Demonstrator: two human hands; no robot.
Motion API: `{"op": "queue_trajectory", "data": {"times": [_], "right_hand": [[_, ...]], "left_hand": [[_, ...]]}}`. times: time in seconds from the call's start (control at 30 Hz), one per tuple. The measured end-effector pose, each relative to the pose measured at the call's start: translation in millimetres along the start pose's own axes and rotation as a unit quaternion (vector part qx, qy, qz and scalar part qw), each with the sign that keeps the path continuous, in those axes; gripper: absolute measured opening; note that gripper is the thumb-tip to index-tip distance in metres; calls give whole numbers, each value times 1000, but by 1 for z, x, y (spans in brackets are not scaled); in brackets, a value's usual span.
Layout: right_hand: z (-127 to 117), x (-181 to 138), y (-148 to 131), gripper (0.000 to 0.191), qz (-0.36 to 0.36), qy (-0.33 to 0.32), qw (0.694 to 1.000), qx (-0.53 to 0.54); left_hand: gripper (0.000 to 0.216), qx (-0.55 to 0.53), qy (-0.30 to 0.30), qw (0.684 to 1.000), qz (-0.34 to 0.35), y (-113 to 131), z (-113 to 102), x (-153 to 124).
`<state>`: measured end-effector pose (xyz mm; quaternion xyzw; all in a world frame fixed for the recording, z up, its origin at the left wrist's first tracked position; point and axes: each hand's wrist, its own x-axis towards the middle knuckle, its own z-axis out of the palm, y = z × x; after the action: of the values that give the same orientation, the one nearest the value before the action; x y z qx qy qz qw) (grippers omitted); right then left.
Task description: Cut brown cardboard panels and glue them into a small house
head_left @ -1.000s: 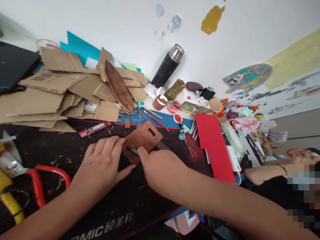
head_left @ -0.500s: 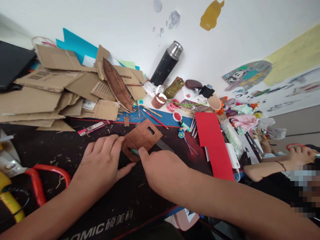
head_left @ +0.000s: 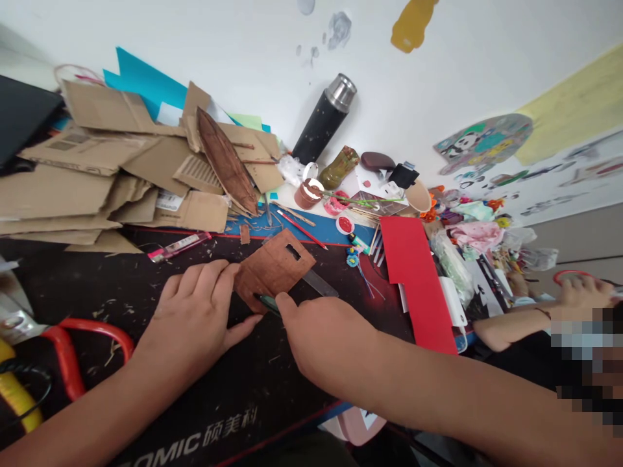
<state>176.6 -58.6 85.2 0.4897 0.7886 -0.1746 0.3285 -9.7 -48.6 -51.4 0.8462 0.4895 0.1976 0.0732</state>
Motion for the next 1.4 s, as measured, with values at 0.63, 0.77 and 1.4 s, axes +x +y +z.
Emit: {"op": "queue_trajectory", "data": {"times": [0.63, 0.77, 1.4], "right_hand": [[30, -2, 45, 29, -17, 191, 934, 303], [57, 14, 49, 26, 17, 250, 891, 377], [79, 11, 77, 32, 203, 182, 931, 241]], "left_hand": [[85, 0, 28, 999, 18, 1, 3, -3], [68, 16, 34, 999, 14, 7, 5, -1], [60, -122, -11, 991, 49, -36, -9, 2]]}}
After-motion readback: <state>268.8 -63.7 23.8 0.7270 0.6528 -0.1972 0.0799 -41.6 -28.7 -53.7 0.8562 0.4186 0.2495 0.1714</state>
